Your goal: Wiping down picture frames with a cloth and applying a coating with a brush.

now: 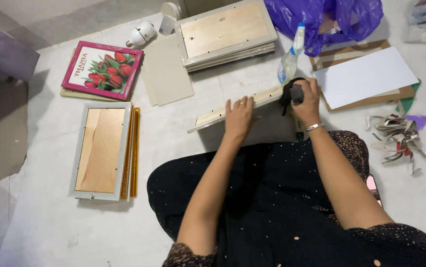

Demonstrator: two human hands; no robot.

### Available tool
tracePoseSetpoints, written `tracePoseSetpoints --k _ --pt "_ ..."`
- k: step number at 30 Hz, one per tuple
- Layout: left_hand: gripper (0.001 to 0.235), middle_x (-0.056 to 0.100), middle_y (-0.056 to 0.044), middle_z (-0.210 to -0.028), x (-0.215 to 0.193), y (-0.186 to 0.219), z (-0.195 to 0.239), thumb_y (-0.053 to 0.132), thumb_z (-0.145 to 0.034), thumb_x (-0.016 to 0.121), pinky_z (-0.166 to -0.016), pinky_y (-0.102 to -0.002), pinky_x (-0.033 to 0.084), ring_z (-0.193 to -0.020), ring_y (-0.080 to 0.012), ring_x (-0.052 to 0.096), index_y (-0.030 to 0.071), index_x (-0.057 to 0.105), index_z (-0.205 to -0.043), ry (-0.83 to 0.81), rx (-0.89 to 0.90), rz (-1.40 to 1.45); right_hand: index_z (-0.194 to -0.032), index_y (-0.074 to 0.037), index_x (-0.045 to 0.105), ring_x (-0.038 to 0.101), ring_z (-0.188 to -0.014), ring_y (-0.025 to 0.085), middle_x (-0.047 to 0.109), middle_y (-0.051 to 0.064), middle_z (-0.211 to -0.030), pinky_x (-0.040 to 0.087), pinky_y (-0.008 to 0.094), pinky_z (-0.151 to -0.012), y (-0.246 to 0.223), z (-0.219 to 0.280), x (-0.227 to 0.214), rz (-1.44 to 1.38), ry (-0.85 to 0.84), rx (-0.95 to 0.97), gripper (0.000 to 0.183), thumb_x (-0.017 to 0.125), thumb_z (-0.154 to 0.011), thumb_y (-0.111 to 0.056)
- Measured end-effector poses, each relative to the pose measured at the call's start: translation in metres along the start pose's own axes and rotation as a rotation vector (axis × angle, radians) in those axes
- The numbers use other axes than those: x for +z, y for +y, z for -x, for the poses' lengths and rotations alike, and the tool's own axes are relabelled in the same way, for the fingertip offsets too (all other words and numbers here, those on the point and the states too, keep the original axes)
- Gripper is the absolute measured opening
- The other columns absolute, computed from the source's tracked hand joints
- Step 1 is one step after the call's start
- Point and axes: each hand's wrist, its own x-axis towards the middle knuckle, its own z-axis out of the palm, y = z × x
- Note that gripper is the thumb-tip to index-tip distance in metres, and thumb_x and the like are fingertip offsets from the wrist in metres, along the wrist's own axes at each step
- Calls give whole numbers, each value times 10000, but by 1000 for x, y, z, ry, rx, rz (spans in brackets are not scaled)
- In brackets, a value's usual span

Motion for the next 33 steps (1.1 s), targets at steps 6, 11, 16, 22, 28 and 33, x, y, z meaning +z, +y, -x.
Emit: tracePoseSetpoints --k 6,11,16,22,28,33 --pt "35 649 72 -770 43 -8 -9 280 -902 584 -771 -385 506 -750 -158 680 290 553 -889 472 58 -225 -1161 -182 587 629 -1031 242 624 50 -1054 518 369 -942 21 6 -9 -751 173 633 499 505 -796 147" --pt "197 650 115 -834 -3 -28 -7 428 -847 701 -827 -365 454 -885 -142 636 312 568 -933 418 36 -94 -1351 -128 554 612 -1159 291 611 143 -1274 574 403 -939 -10 3 -5 -832 198 745 542 561 -858 97" --pt "243 654 154 -894 -52 -47 0 449 -820 729 -903 -349 422 -940 -106 618 349 586 -990 405 120 -41 -1410 -199 545 573 -1161 347 575 141 -1314 529 455 -904 -32 -7 -10 -590 -18 449 652 699 -814 15" --pt "250 649 105 -1019 -44 -79 1 310 -845 754 -957 -379 463 -1004 -158 622 335 643 -1067 420 78 144 -1139 -198 673 586 -1085 357 597 60 -1146 411 460 -1025 -40 -22 -31 -249 46 66 513 783 -680 4" --pt "307 666 19 -969 -38 -87 -1 156 -859 767 -903 -421 532 -941 -267 687 299 673 -1115 395 -36 358 -1097 -175 656 538 -1097 359 586 66 -1168 327 470 -1092 -95 -46 -47 -194 -21 -144 479 793 -684 27" --pt "372 675 24 -1023 -64 -96 2 124 -900 727 -940 -445 536 -975 -292 714 379 679 -1166 188 -155 365 -1199 -126 614 514 -1173 416 578 134 -1245 338 522 -1058 -130 -56 -49 -212 -54 -200 541 769 -710 46"
